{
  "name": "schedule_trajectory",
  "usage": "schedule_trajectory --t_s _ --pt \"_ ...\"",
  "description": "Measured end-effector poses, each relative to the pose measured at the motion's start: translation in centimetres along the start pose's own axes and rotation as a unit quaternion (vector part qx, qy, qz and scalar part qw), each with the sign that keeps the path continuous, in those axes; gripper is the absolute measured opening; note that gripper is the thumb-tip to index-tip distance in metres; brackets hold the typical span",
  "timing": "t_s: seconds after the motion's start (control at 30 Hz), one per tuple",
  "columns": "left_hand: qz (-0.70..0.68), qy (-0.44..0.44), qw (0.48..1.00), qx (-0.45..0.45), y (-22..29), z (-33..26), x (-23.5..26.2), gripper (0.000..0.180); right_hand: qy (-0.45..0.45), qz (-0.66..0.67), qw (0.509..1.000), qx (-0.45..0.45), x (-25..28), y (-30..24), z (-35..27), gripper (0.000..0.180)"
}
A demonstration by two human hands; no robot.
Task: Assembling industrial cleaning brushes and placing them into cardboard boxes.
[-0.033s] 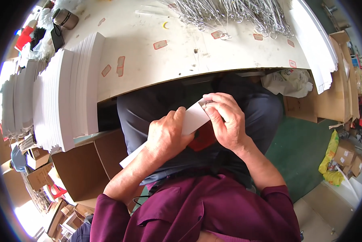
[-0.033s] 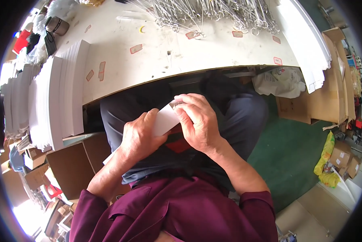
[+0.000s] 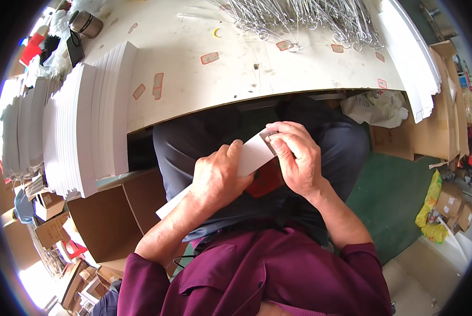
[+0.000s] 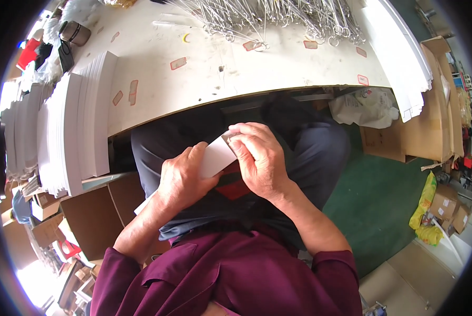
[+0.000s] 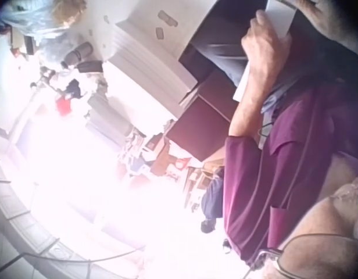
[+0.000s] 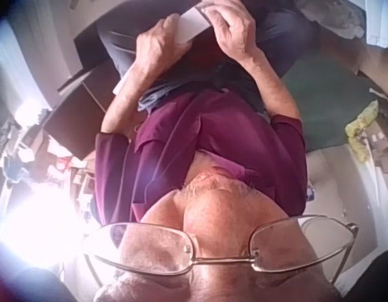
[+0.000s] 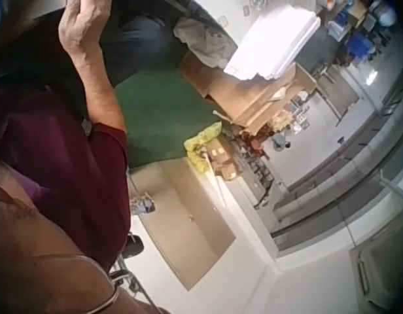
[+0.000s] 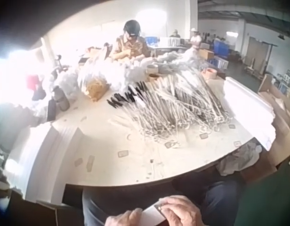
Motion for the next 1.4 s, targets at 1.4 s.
schedule_trajectory --t_s 1.4 --pt "-0.134 0.023 0.991 -0.001 0.1 0.3 -0.3 0.069 -0.132 0.178 0.958 -0.184 -3.3 1.0 -2.1 0.025"
Point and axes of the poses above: each hand's wrist, its own z-axis towards the middle knuckle, its own x-axis out of the back of the hand, y = z × x, the point moved 7 cm from there along z, towards the middle knuckle, and after that the axes turned 14 degrees about z, right-handed, at the moved point
